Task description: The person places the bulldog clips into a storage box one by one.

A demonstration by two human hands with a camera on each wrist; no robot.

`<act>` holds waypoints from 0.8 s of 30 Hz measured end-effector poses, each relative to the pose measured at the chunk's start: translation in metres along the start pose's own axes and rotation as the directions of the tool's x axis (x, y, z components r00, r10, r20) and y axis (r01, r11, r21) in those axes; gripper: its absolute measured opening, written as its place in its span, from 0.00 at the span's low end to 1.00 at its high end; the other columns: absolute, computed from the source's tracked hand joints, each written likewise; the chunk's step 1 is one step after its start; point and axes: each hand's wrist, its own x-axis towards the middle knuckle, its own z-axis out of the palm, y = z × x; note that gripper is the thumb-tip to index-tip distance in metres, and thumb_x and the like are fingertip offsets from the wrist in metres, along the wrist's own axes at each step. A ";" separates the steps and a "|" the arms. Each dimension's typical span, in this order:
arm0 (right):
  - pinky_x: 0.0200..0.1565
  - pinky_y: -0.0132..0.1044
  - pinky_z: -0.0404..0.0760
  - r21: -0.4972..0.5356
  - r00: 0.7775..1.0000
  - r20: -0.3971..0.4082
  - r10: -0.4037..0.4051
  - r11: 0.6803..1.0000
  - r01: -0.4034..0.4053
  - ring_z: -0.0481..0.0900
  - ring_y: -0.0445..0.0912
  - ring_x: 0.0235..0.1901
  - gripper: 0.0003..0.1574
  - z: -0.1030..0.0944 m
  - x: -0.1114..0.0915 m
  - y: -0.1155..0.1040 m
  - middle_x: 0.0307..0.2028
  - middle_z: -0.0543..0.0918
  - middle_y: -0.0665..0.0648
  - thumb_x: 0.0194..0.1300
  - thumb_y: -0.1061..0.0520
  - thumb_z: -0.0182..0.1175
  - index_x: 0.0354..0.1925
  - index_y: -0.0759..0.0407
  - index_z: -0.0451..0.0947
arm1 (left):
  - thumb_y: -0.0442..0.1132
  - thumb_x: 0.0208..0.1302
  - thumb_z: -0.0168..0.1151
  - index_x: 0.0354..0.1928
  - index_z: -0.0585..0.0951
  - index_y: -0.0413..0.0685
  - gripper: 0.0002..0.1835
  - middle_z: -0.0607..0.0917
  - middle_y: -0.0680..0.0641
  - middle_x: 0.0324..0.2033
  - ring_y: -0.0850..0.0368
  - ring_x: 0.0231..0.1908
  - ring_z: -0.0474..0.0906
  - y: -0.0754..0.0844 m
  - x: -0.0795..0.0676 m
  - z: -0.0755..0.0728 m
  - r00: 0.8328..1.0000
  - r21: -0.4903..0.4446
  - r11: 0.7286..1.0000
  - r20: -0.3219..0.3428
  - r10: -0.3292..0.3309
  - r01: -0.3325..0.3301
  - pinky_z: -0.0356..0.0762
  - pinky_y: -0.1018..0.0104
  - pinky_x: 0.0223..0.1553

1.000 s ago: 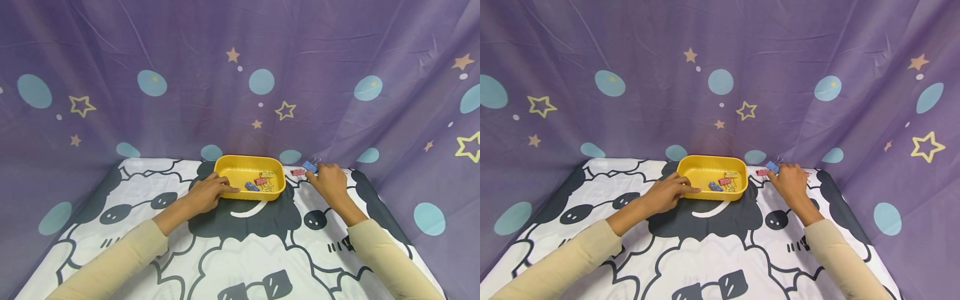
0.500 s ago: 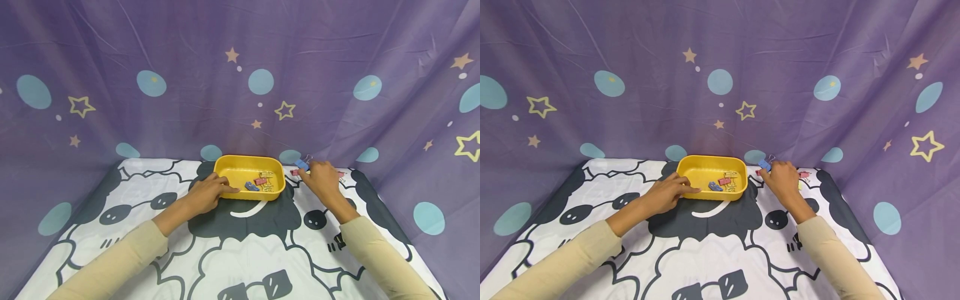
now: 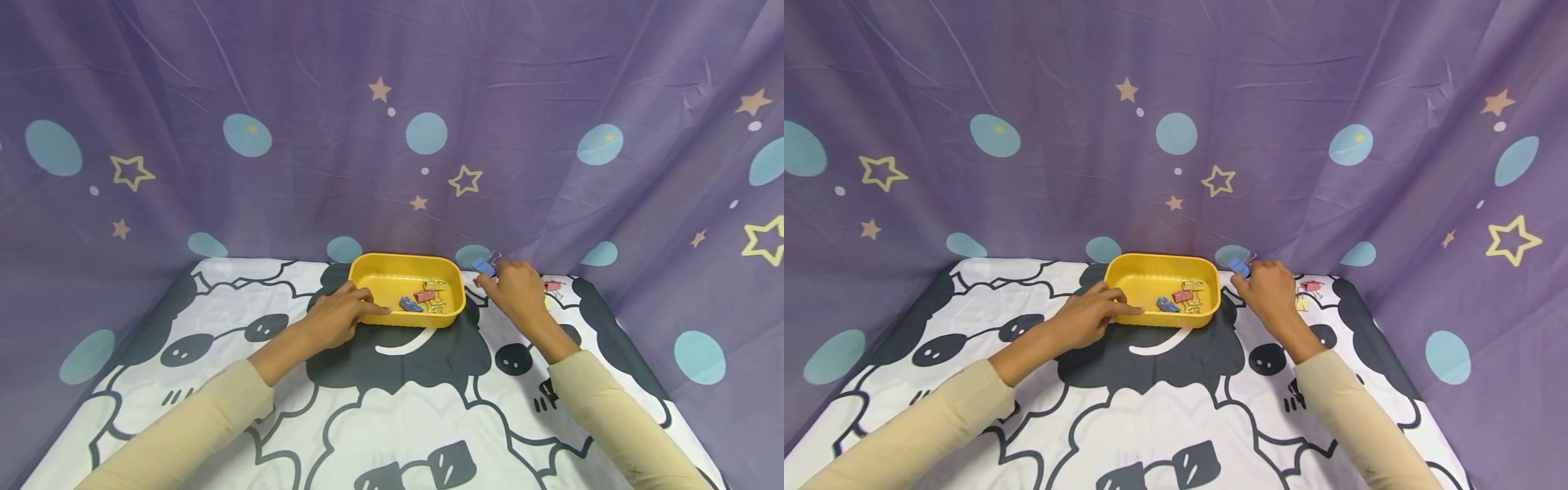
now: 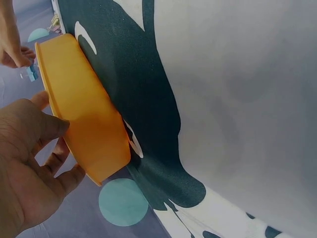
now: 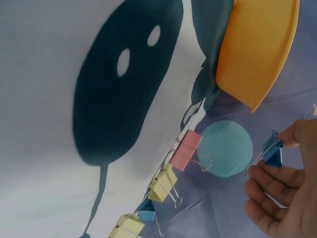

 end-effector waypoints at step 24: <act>0.33 0.52 0.77 0.027 0.996 -0.029 -0.083 0.996 0.084 0.80 0.61 0.32 0.29 0.004 0.003 -0.038 0.20 0.75 0.57 0.73 0.43 0.64 0.19 0.56 0.72 | 0.24 0.73 0.66 0.69 0.90 0.72 0.34 0.87 0.54 0.51 0.52 0.56 0.76 -0.003 0.000 0.004 1.000 -0.003 1.000 -0.008 -0.006 0.006 0.79 0.53 0.33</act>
